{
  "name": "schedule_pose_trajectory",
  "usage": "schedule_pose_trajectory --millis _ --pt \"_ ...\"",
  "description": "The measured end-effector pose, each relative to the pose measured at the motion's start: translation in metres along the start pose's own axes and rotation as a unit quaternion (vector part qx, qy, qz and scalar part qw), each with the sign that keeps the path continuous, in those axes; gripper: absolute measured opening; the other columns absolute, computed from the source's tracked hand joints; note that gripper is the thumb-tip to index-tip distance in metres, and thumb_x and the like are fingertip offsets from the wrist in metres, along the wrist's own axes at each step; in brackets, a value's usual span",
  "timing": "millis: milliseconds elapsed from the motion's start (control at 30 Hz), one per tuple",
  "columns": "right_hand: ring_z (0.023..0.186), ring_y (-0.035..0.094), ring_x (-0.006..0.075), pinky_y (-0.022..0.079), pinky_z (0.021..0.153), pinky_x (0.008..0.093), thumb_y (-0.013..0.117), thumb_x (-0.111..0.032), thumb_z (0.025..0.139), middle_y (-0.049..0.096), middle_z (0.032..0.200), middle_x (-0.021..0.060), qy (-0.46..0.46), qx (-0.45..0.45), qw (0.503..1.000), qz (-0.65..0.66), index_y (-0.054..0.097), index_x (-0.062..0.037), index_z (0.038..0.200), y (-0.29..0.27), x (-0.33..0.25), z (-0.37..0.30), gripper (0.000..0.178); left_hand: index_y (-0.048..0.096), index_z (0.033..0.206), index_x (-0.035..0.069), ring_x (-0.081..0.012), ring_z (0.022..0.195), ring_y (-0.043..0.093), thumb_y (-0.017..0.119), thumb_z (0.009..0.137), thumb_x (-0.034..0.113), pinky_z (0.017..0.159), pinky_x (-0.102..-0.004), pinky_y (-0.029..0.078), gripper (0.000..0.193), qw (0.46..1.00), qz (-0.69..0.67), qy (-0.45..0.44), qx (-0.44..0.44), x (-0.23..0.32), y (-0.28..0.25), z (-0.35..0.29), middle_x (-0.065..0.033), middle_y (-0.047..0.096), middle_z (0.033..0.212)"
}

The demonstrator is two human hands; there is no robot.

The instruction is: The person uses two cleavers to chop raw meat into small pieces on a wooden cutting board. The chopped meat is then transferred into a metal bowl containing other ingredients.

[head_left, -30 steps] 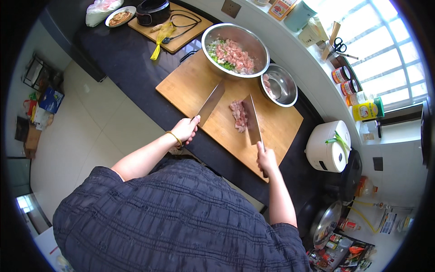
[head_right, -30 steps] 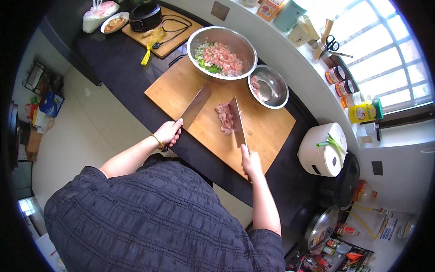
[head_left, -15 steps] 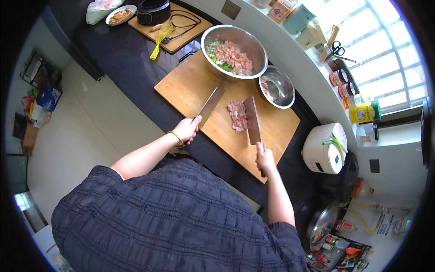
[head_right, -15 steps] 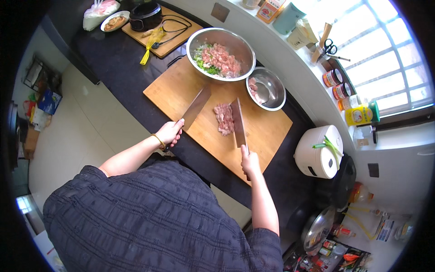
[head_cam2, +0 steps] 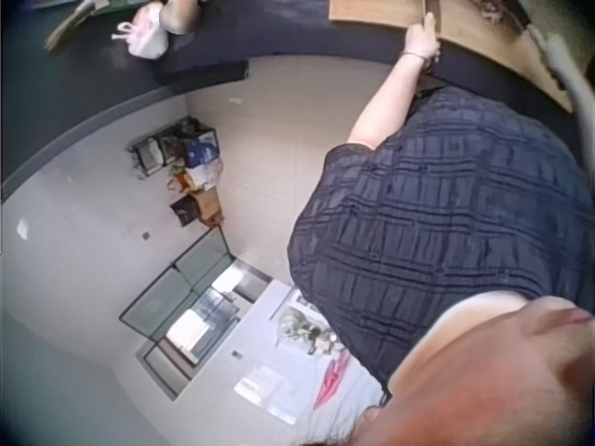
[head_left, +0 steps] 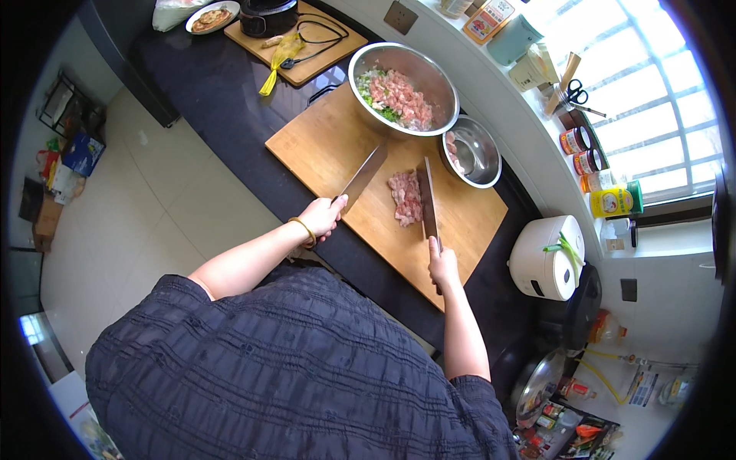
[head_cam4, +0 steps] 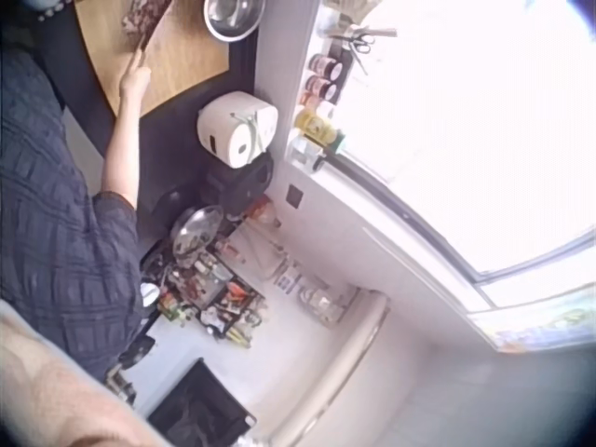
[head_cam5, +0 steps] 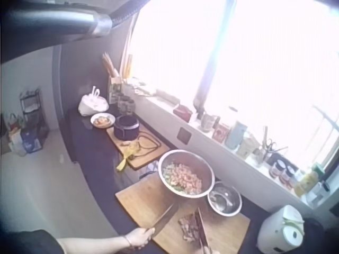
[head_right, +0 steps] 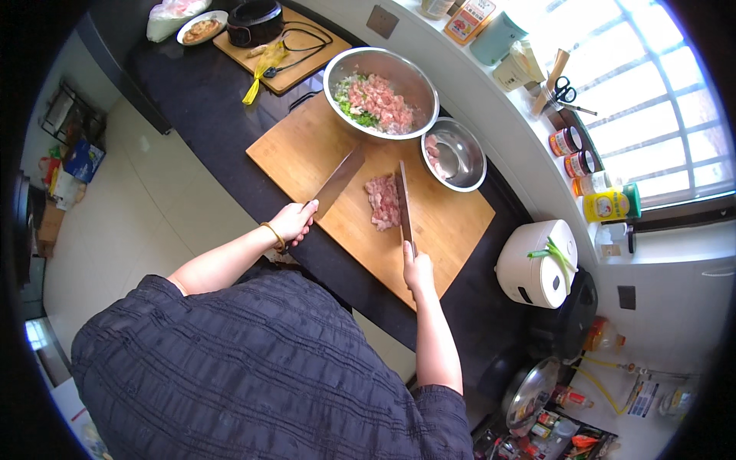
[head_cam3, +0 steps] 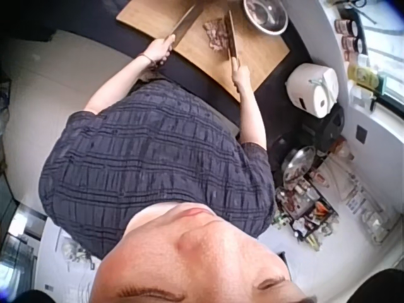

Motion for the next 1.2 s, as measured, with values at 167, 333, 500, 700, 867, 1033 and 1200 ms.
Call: schedule_pose_trajectory --millis 167,333,500,700,867,1033,1200 --pt "0.034 0.045 0.0164 0.035 0.031 0.0308 0.04 -0.051 0.087 0.046 0.047 0.0056 0.02 -0.02 0.997 0.072 0.046 -0.0018 0.063 -0.032 -0.018 0.002 0.054 0.043 0.068 0.006 -0.0095 0.037 0.038 0.037 0.089 0.049 0.032 -0.0246 0.035 0.048 1.0 -0.006 -0.008 -0.007 -0.003 -0.004 0.0 0.0002 0.04 0.05" --pt "0.034 0.044 0.0172 0.035 0.032 0.0318 0.041 -0.052 0.086 0.046 0.047 0.0064 0.064 -0.066 0.995 0.046 0.048 -0.0022 0.066 -0.01 0.002 0.005 0.054 0.043 0.068 0.006 -0.0095 0.037 0.038 0.037 0.089 0.048 0.032 -0.0245 0.034 0.048 1.0 -0.002 0.0 -0.003 0.0 -0.002 0.0 0.0002 0.039 0.05" --pt "0.031 0.038 0.0139 0.031 0.03 0.0296 0.037 -0.054 0.087 0.039 0.044 0.0026 0.077 -0.008 0.978 0.191 0.041 -0.0068 0.06 -0.005 -0.002 -0.013 0.054 0.042 0.068 0.006 -0.0095 0.036 0.038 0.037 0.089 0.049 0.032 -0.0245 0.034 0.048 1.0 -0.007 -0.003 -0.011 -0.003 -0.003 0.002 0.0003 0.039 0.049" --pt "0.032 0.035 0.0121 0.03 0.03 0.027 0.039 -0.055 0.086 0.038 0.045 0.0022 0.107 -0.071 0.972 0.198 0.041 -0.0079 0.063 -0.026 -0.009 -0.015 0.052 0.042 0.068 0.006 -0.0095 0.036 0.037 0.037 0.089 0.049 0.032 -0.0245 0.034 0.047 1.0 -0.003 -0.005 -0.013 -0.001 -0.006 0.002 0.0003 0.039 0.05" --pt "0.033 0.033 0.0117 0.029 0.031 0.0264 0.036 -0.059 0.085 0.038 0.046 0.001 0.15 -0.084 0.949 0.264 0.04 -0.0084 0.066 0.007 0.02 -0.025 0.054 0.042 0.068 0.006 -0.01 0.036 0.038 0.037 0.089 0.048 0.032 -0.0249 0.034 0.047 0.999 0.018 0.005 -0.032 0.006 -0.001 0.01 0.0002 0.039 0.049" --pt "0.034 0.03 0.0111 0.028 0.033 0.0255 0.03 -0.067 0.081 0.034 0.046 0.0005 0.187 -0.073 0.843 0.499 0.039 -0.01 0.07 0.021 0.026 -0.056 0.059 0.042 0.066 0.007 -0.0105 0.035 0.037 0.037 0.088 0.049 0.031 -0.0259 0.033 0.048 0.995 0.085 0.024 -0.056 0.022 0.002 0.034 -0.0001 0.038 0.048" --pt "0.033 0.028 0.0114 0.026 0.033 0.0252 0.028 -0.069 0.08 0.033 0.046 0.0014 0.196 -0.105 0.773 0.594 0.038 -0.0112 0.07 0.037 0.057 -0.079 0.059 0.041 0.067 0.009 -0.0101 0.037 0.035 0.039 0.086 0.052 0.034 -0.025 0.033 0.048 0.986 0.103 -0.051 -0.118 0.063 0.0 0.062 -0.0004 0.038 0.051"
Point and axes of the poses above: each hand's wrist, its own z-axis towards the middle knuckle, its own y-axis out of the palm, x = y × z, the point moved 1 cm from there along z, towards the middle knuckle
